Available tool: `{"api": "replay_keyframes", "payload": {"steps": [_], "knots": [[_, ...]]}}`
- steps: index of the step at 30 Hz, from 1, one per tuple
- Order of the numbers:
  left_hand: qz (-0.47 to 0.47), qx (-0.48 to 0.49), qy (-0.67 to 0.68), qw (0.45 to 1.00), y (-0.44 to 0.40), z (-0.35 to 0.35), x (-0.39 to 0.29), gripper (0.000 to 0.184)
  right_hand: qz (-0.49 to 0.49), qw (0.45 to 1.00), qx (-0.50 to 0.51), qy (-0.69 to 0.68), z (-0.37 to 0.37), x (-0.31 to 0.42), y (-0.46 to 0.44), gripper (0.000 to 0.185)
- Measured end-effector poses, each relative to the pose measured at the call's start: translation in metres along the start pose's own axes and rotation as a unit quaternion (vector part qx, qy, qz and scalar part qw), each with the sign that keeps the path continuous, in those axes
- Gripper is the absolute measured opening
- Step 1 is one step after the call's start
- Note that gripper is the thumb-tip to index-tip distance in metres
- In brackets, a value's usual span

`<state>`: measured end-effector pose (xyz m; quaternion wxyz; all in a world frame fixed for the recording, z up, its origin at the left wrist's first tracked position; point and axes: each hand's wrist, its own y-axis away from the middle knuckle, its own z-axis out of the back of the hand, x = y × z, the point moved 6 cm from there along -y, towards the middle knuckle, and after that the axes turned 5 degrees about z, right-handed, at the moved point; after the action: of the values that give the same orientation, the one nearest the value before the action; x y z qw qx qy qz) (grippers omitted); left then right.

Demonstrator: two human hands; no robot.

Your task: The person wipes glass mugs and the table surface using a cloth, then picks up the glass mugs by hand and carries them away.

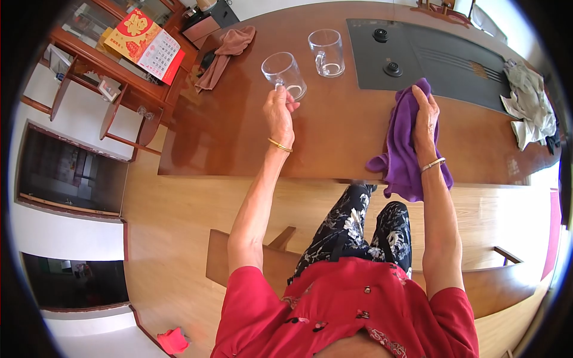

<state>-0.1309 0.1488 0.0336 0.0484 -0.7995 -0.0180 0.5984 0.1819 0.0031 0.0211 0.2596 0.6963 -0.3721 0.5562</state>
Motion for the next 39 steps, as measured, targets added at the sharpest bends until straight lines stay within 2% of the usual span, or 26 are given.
{"api": "replay_keyframes", "payload": {"steps": [2, 3, 6, 8, 9, 10, 12, 13, 14, 16, 17, 18, 19, 20, 22, 24, 26, 27, 29, 30, 32, 34, 36, 37, 38, 39], "knots": [[0.017, 0.040, -0.039, 0.998, 0.006, -0.007, 0.001, 0.024, 0.019, 0.995, 0.019, -0.098, -0.004, 0.002, -0.001, 0.022], [0.018, 0.058, -0.050, 0.997, 0.011, -0.010, -0.002, 0.021, 0.018, 0.995, 0.022, -0.097, -0.002, -0.002, -0.003, 0.022], [-0.013, 0.006, -0.064, 0.998, 0.032, -0.009, -0.013, 0.020, 0.037, 0.993, 0.036, -0.107, 0.002, -0.007, -0.009, 0.021], [-0.029, -0.027, -0.053, 0.998, 0.051, -0.001, -0.019, 0.026, 0.095, 0.993, -0.010, 0.066, 0.008, 0.002, -0.002, 0.022], [-0.041, 0.011, -0.060, 0.997, 0.060, -0.002, -0.019, 0.026, 0.164, 0.966, -0.035, 0.198, 0.005, 0.025, 0.012, 0.020], [-0.052, 0.050, -0.066, 0.995, 0.070, -0.005, -0.022, 0.026, 0.167, 0.965, -0.031, 0.200, 0.000, 0.031, 0.022, 0.020], [0.031, 0.121, -0.092, 0.988, 0.092, -0.016, -0.015, 0.027, 0.205, 0.947, 0.026, 0.245, -0.018, 0.043, 0.043, 0.016], [0.051, 0.156, -0.065, 0.984, 0.104, -0.026, -0.016, 0.029, 0.119, 0.981, 0.086, 0.128, -0.036, 0.038, 0.057, 0.015], [0.074, 0.191, -0.039, 0.978, 0.117, -0.036, -0.016, 0.032, 0.028, 0.989, 0.142, 0.009, -0.058, 0.032, 0.077, 0.014], [0.062, 0.250, -0.024, 0.966, 0.141, -0.053, -0.019, 0.040, -0.079, 0.963, 0.235, -0.105, -0.098, 0.042, 0.122, 0.016], [0.019, 0.258, -0.062, 0.964, 0.144, -0.048, -0.010, 0.045, -0.099, 0.950, 0.276, -0.106, -0.111, 0.042, 0.135, 0.016], [0.019, 0.258, -0.059, 0.964, 0.149, -0.044, -0.011, 0.045, -0.119, 0.935, 0.317, -0.106, -0.119, 0.040, 0.145, 0.017], [0.064, 0.231, -0.032, 0.970, 0.152, -0.035, -0.010, 0.045, -0.132, 0.913, 0.367, -0.121, -0.126, 0.040, 0.148, 0.021], [0.108, 0.203, -0.006, 0.973, 0.152, -0.024, -0.009, 0.046, -0.132, 0.913, 0.368, -0.117, -0.128, 0.038, 0.147, 0.021], [0.088, 0.174, 0.008, 0.981, 0.143, -0.001, -0.019, 0.046, -0.158, 0.888, 0.387, -0.192, -0.137, 0.036, 0.148, 0.026], [0.137, 0.084, 0.179, 0.971, 0.129, 0.030, -0.027, 0.041, -0.137, 0.890, 0.407, -0.151, -0.143, 0.031, 0.139, 0.030], [0.099, 0.045, 0.224, 0.969, 0.110, 0.065, -0.042, 0.037, -0.080, 0.925, 0.357, -0.107, -0.148, 0.019, 0.124, 0.034], [0.050, 0.015, 0.220, 0.974, 0.099, 0.078, -0.052, 0.036, -0.074, 0.925, 0.367, -0.061, -0.156, 0.019, 0.125, 0.040], [-0.027, -0.042, 0.200, 0.979, 0.086, 0.088, -0.077, 0.033, -0.063, 0.929, 0.364, -0.041, -0.175, 0.010, 0.123, 0.042], [-0.025, -0.039, 0.200, 0.979, 0.081, 0.084, -0.086, 0.033, -0.055, 0.931, 0.359, -0.022, -0.184, 0.004, 0.122, 0.045], [-0.122, -0.058, 0.148, 0.980, 0.070, 0.078, -0.111, 0.033, -0.052, 0.931, 0.361, -0.020, -0.201, -0.006, 0.123, 0.043], [-0.131, -0.032, 0.130, 0.982, 0.053, 0.069, -0.115, 0.033, -0.050, 0.931, 0.361, -0.020, -0.216, -0.011, 0.120, 0.042], [-0.199, -0.014, 0.004, 0.980, 0.036, 0.058, -0.120, 0.034, 0.002, 0.930, 0.359, 0.080, -0.223, -0.014, 0.113, 0.034], [-0.189, 0.004, -0.032, 0.981, 0.025, 0.054, -0.115, 0.036, -0.003, 0.932, 0.353, 0.079, -0.222, -0.017, 0.110, 0.034], [-0.185, 0.009, -0.035, 0.982, 0.018, 0.049, -0.111, 0.036, 0.098, 0.918, 0.322, 0.210, -0.220, -0.012, 0.104, 0.032], [-0.187, 0.030, -0.052, 0.980, 0.014, 0.038, -0.111, 0.038, 0.196, 0.877, 0.282, 0.335, -0.218, -0.004, 0.101, 0.034]]}}
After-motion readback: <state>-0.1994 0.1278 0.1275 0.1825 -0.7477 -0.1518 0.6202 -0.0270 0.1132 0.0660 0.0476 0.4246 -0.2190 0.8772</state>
